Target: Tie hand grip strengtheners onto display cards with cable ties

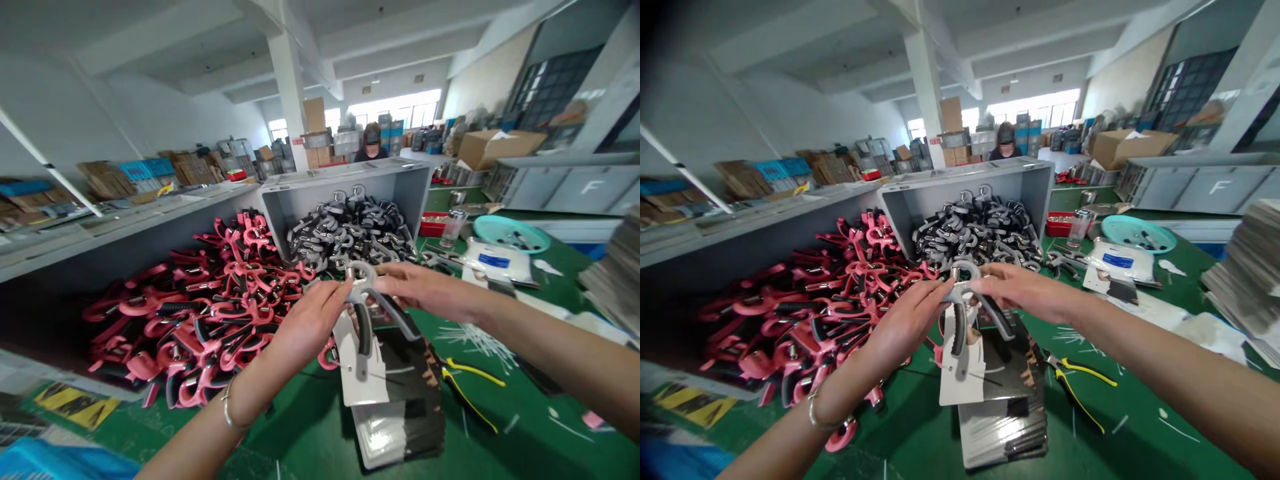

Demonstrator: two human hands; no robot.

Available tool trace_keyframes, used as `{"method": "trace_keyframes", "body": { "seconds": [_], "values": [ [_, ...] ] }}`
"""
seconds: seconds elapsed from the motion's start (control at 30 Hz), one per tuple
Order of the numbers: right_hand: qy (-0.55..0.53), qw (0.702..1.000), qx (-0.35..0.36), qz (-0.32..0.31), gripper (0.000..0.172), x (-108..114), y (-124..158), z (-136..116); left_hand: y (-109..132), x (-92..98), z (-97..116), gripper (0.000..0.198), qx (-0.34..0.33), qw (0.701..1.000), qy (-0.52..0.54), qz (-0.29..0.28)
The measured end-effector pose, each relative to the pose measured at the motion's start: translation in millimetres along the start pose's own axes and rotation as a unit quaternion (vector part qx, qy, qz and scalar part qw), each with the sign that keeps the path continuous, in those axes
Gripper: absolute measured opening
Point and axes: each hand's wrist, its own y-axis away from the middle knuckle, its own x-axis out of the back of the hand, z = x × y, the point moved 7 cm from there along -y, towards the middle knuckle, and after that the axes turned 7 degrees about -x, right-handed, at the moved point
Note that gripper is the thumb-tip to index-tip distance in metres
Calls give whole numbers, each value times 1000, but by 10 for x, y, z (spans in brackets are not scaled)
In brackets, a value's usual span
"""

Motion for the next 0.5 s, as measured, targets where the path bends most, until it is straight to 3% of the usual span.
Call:
{"method": "trace_keyframes", "body": {
  "seconds": [0.17, 0.27, 0.33, 0.4, 0.5],
  "values": [
    [145, 988, -38, 34, 66, -45, 213, 243, 175, -79, -141, 36, 26, 996, 71, 45],
    [226, 971, -27, 78, 70, -81, 331, 356, 162, -134, -84, 35, 30, 985, 168, 30],
    [310, 944, -23, 110, 70, -103, 417, 480, 180, -207, -29, 32, 36, 973, 228, -18],
    [407, 899, -18, 159, 66, -103, 517, 586, 216, -277, -4, 29, 45, 957, 280, -66],
    [479, 849, 31, 223, 55, -128, 650, 583, 217, -312, -110, 24, 80, 939, 331, -53]
  ]
}}
